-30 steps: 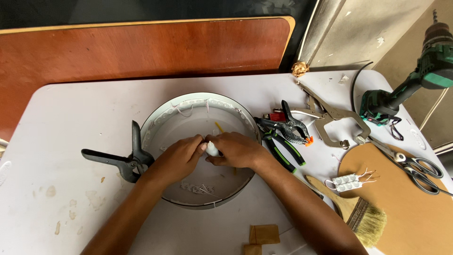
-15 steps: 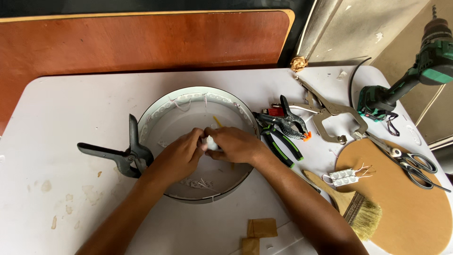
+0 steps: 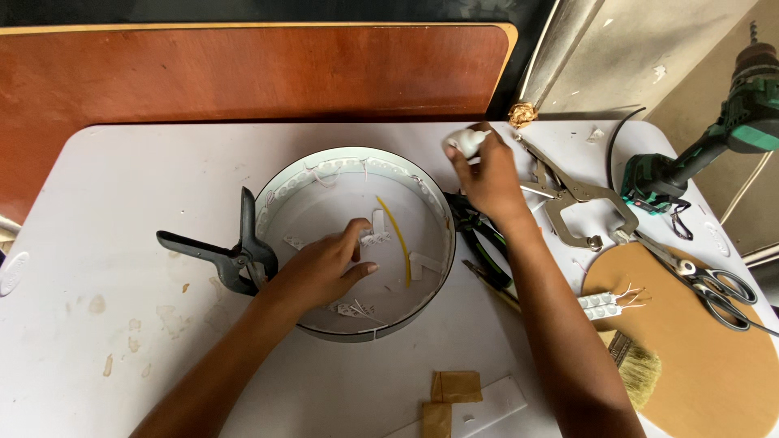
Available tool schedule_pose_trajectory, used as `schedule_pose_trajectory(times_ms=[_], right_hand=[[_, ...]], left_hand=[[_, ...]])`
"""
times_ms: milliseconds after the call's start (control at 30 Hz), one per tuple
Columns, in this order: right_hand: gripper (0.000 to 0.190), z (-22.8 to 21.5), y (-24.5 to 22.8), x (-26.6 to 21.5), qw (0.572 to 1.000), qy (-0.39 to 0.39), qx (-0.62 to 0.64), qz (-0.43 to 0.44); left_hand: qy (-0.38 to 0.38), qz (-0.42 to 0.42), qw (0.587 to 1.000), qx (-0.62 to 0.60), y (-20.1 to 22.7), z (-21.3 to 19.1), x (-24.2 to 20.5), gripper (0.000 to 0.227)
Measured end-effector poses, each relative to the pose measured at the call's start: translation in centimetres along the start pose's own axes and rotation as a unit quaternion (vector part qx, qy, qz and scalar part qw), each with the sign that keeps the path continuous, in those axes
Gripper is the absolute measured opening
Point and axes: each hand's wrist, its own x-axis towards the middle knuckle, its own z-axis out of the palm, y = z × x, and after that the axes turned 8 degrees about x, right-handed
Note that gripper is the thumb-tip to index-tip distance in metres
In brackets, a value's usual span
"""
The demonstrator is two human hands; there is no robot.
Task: The person assembles a small light fixture on a white table. They use a clamp to hold a circular metal frame, attach a white plastic socket with wires, and use a lighter to heat-shrink a yellow sleeve over the wires. The person then secures the socket to the frame and adjusts the wiring.
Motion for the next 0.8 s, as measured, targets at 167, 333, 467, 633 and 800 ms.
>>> schedule_pose_trajectory(times_ms=[167,333,467,633,800], right_hand=[[0.039,0.5,4.9,-0.7,0.985,-0.026,-0.165,0.052],[0.043,0.5,3.5,-0.8,0.961,-0.087,-0.244,0.093],[0.040,-0.2,2.2,-1.1,0.965,-0.101,-0.210,0.121],[0.045,-1.7,-0.1,-0.5,0.979,-0.097,-0.118,0.139],[0.027,-5.0,-3.6,-0.4,0.958,-0.153,-0.190,0.151]], left_hand=[[0.001,-0.002,1.000,0.007,-0.5,0.0,0.1,0.041],[-0.015,0.014,0.999,0.032,-0.7,0.2,0.2,0.034],[-0.024,0.019,0.999,0.040,-0.9,0.4,0.2,0.033],[-0.029,0.020,0.999,0.042,-1.2,0.4,0.3,0.033],[-0.026,0.038,0.998,0.042,-1.0,0.4,0.1,0.031]])
